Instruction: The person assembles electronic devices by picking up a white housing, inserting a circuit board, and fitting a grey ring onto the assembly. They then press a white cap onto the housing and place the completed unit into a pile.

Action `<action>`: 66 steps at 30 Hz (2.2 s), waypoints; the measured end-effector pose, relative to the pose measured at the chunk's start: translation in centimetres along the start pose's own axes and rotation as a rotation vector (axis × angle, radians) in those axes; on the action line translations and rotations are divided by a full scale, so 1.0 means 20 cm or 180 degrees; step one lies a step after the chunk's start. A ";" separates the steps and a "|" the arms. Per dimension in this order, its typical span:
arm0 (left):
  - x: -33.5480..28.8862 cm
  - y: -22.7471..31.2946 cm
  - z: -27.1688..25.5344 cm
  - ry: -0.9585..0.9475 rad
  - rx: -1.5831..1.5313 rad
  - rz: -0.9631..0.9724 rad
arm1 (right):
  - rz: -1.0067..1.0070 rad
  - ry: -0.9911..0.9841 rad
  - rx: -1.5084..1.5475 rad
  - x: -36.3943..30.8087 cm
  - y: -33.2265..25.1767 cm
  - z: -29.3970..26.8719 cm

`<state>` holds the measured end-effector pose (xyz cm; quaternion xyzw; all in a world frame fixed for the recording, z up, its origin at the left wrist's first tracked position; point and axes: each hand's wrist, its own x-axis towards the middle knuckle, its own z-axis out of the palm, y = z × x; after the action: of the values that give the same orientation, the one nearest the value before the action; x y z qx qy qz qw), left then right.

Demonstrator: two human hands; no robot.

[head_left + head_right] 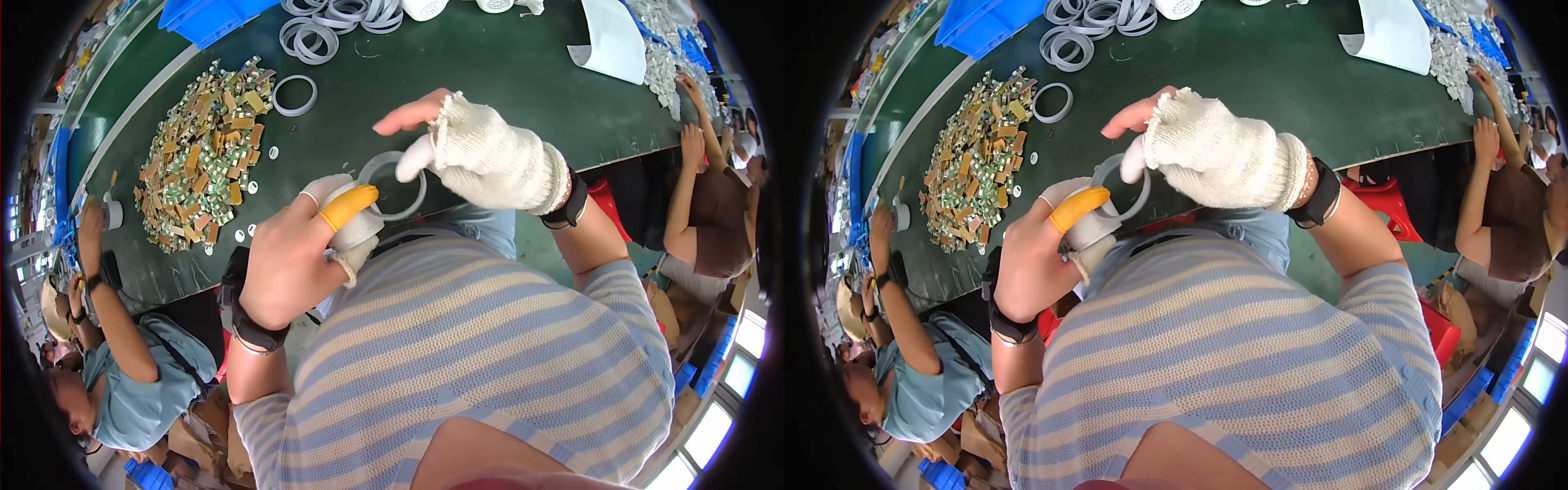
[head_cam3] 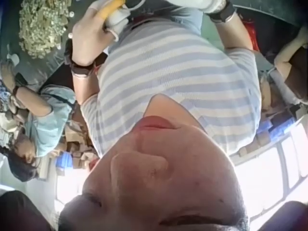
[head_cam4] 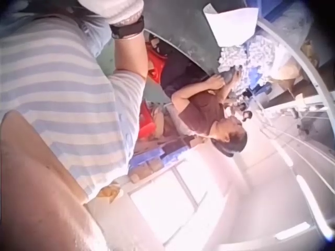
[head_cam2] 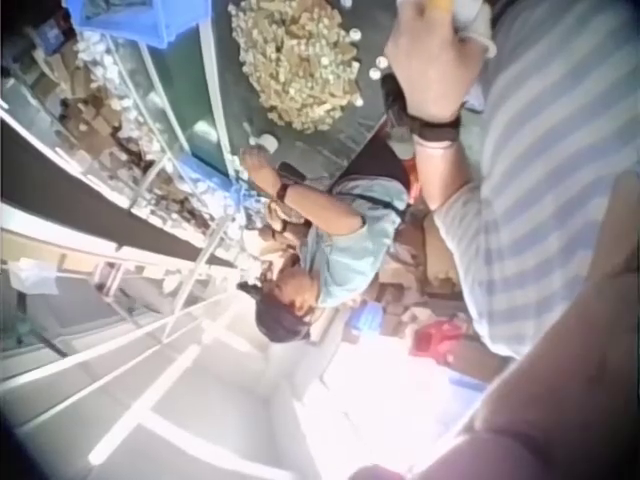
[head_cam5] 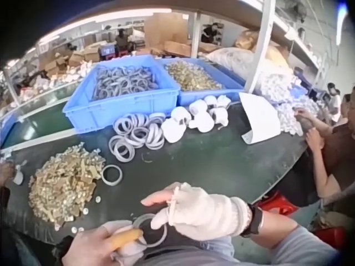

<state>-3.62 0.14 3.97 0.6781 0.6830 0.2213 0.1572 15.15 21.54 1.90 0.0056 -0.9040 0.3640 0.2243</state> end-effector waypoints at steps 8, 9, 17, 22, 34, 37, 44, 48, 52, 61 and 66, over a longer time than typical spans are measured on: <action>0.04 -0.02 0.12 0.1026 -0.3031 -0.1087 | 0.0100 0.0386 0.0073 -0.01 -0.03 0.03; 0.04 -0.07 0.13 0.0961 -0.4090 -0.1189 | 0.0686 0.0404 0.0985 0.00 -0.11 0.00; 0.08 -0.03 0.24 0.0802 -0.5476 -0.0898 | 0.1675 0.0163 0.2712 0.07 -0.18 0.03; 0.08 0.00 0.27 0.0977 -0.5069 -0.1052 | 0.1508 0.0190 0.2727 0.07 -0.18 0.03; 0.06 0.01 0.27 0.0975 -0.4837 -0.1243 | 0.1445 0.0117 0.2700 0.07 -0.20 -0.01; 0.06 0.02 0.26 0.0980 -0.4657 -0.1158 | 0.1466 0.0070 0.2629 0.09 -0.21 -0.02; 0.05 0.03 0.28 0.1151 -0.4808 -0.1108 | 0.1501 0.0032 0.2463 0.08 -0.21 -0.01; 0.05 0.02 0.30 0.1236 -0.4505 -0.0883 | 0.0265 0.0378 0.0245 0.06 -0.11 0.03; 0.06 0.04 0.34 0.0920 -0.4101 -0.0688 | 0.0803 0.0403 0.0089 0.08 -0.11 0.10; 0.04 0.08 0.20 0.0381 -0.2938 -0.0824 | 0.0549 0.0038 -0.0003 0.13 -0.10 0.13; -0.06 -0.37 0.08 0.1406 0.1638 -0.0891 | 0.1089 -0.0506 -0.1366 0.00 0.29 -0.12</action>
<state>-9.20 -0.87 -1.28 0.5313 0.8199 0.1597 -0.1411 15.05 27.38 -0.28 -0.1661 -0.9629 0.1952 0.0841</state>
